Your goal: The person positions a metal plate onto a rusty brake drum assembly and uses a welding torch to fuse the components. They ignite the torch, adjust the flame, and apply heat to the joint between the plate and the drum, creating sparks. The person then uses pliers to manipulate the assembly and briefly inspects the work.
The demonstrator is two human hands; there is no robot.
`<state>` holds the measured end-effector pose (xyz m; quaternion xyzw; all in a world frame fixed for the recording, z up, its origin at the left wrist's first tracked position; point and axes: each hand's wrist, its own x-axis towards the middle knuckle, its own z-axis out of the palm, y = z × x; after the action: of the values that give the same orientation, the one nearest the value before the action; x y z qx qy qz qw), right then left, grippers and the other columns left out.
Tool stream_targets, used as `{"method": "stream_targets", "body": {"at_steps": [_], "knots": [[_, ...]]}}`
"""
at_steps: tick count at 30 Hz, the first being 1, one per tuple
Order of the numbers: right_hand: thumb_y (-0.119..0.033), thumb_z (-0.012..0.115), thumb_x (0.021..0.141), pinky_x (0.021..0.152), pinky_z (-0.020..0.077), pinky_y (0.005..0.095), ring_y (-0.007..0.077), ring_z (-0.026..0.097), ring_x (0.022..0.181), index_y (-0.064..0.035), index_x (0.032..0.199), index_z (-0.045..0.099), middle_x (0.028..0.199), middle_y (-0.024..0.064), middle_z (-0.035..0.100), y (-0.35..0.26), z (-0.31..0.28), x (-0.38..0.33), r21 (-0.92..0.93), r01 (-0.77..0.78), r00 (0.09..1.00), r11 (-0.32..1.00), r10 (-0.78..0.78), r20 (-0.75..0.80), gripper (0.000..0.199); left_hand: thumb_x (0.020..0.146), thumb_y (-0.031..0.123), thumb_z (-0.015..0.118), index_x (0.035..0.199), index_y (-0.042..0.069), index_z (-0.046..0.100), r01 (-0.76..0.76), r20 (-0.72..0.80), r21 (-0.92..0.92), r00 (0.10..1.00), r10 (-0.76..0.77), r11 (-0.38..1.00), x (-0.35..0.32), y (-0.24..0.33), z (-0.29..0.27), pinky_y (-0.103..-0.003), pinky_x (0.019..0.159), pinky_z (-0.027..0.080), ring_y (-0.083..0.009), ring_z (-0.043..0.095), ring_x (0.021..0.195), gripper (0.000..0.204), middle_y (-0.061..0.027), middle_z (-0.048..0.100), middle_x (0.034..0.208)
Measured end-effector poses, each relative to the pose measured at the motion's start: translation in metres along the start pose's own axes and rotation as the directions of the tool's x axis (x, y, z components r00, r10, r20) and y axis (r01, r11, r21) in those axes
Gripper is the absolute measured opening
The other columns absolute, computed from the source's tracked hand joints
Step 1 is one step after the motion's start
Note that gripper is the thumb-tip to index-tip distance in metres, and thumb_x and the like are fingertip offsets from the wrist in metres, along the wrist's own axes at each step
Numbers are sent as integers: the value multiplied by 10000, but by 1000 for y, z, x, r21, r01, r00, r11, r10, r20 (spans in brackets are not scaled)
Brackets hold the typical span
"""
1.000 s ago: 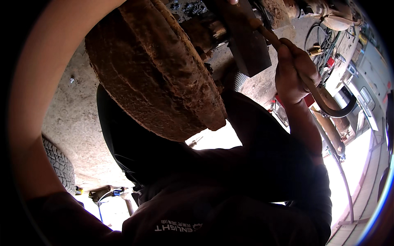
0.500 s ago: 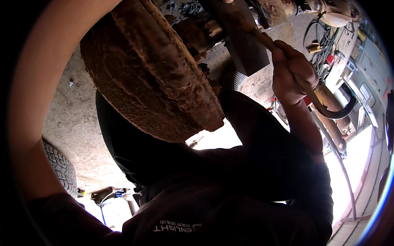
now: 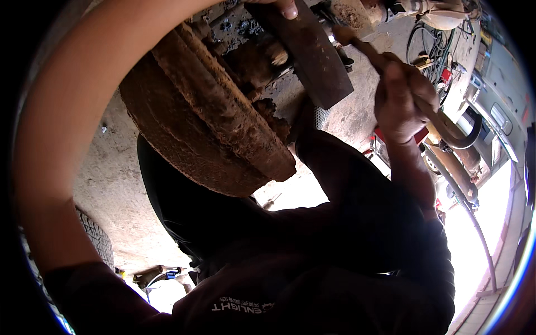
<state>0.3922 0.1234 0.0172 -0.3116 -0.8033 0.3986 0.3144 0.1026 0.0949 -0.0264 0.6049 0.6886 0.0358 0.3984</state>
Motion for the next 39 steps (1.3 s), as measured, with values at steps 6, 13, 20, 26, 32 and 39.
{"method": "stream_targets", "body": {"at_steps": [6,13,20,26,32,39], "knots": [[41,659,900,764,627,369,171,681,783,-7,910,668,846,88,663,39,-95,-28,328,-419,838,846,500,-218,49,830,178,833,925,-16,660,-80,-104,-278,993,53,957,22,-33,32,-278,705,514,-106,638,784,277,-32,674,839],[-255,831,730,851,551,416,342,701,982,74,1182,649,1072,241,702,179,-138,-227,-675,-727,293,130,947,-132,588,794,170,836,687,110,489,64,201,-663,975,95,746,35,-43,27,-275,645,300,-86,348,670,369,79,384,691],[-332,776,832,901,544,409,366,667,1127,62,1295,615,1183,278,684,128,-152,-245,-255,-896,395,364,915,-84,628,805,-16,745,871,6,661,76,109,-585,994,-14,808,-24,48,-4,-273,704,474,-95,609,754,109,-29,683,815],[-232,680,975,828,552,303,192,686,876,90,1153,577,921,108,669,-110,-240,-161,526,-721,434,451,886,-166,382,798,-74,717,866,-53,659,-51,-175,-694,980,-99,718,-111,176,-65,-260,708,494,-98,625,747,92,-68,692,817],[-262,841,617,906,475,629,475,537,969,-48,1032,601,961,197,485,-149,-270,-137,-354,-203,951,913,270,152,524,741,64,783,898,-59,686,-20,-292,-622,934,-208,782,-138,307,-142,-254,724,501,-124,648,737,221,-95,717,836],[-214,796,716,782,513,442,353,563,910,-78,962,649,915,117,566,-181,-291,-118,-244,-446,822,861,502,269,317,759,42,760,978,-86,678,-174,-319,-770,938,-134,614,-135,382,-183,-311,872,516,-180,682,846,266,-159,738,938]]}}
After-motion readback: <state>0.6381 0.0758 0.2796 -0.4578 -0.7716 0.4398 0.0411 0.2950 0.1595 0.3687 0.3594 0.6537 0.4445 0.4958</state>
